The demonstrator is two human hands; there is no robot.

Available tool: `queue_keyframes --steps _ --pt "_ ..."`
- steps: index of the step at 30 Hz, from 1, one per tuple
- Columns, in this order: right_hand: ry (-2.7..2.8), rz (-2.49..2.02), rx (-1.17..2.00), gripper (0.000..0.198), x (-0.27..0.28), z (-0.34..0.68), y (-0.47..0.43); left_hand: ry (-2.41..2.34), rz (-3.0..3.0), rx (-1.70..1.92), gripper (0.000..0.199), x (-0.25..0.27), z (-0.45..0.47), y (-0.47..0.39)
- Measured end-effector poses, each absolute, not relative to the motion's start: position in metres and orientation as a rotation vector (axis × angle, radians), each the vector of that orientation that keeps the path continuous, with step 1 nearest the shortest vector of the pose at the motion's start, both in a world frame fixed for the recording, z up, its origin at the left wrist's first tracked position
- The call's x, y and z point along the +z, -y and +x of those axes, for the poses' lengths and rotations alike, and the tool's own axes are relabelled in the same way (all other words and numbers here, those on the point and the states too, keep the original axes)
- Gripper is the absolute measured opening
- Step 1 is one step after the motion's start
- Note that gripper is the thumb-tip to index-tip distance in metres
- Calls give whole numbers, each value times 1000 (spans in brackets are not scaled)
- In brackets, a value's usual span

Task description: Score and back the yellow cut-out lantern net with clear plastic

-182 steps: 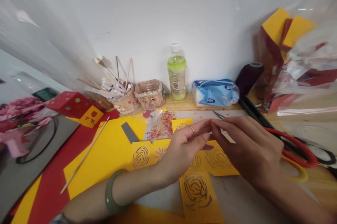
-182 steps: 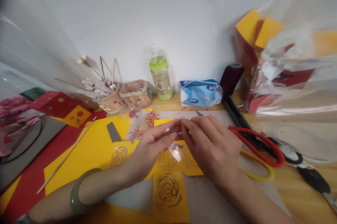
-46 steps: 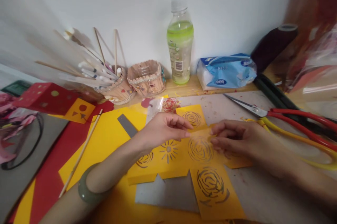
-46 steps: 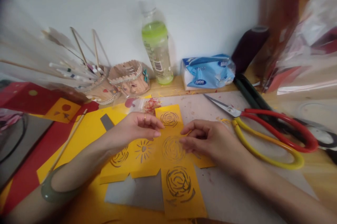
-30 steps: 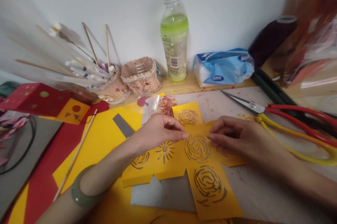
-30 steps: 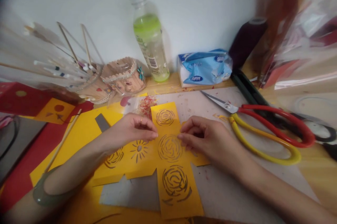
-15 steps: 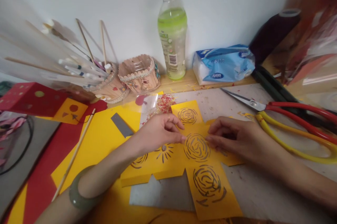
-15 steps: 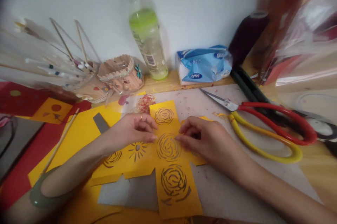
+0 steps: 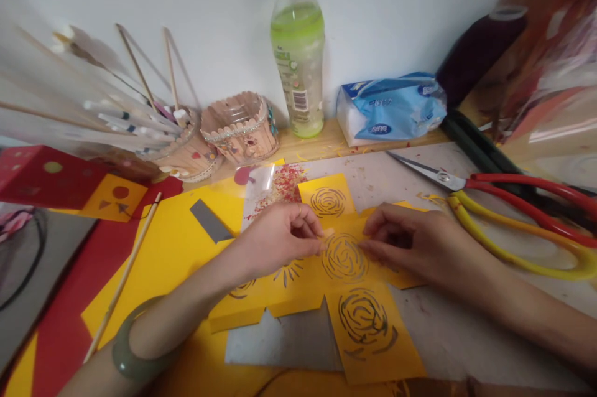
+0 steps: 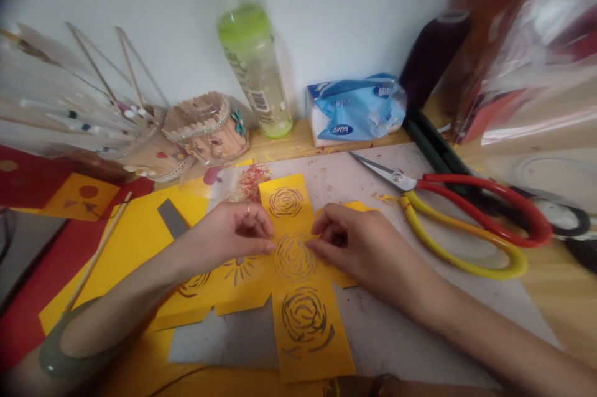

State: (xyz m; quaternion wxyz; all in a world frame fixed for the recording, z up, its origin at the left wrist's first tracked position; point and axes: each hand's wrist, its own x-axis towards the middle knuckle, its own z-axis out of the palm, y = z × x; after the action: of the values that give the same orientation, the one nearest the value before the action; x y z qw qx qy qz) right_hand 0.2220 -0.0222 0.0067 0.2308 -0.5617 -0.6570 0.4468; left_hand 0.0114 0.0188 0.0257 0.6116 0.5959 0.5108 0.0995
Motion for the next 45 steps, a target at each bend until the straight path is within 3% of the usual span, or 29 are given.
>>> queue_keyframes --steps 11,45 --pt "1917 -1506 1082 16 4 222 26 -1153 1454 242 11 21 9 -18" --pt "1942 -1534 1080 20 9 222 27 -1148 1583 233 9 19 9 -17"
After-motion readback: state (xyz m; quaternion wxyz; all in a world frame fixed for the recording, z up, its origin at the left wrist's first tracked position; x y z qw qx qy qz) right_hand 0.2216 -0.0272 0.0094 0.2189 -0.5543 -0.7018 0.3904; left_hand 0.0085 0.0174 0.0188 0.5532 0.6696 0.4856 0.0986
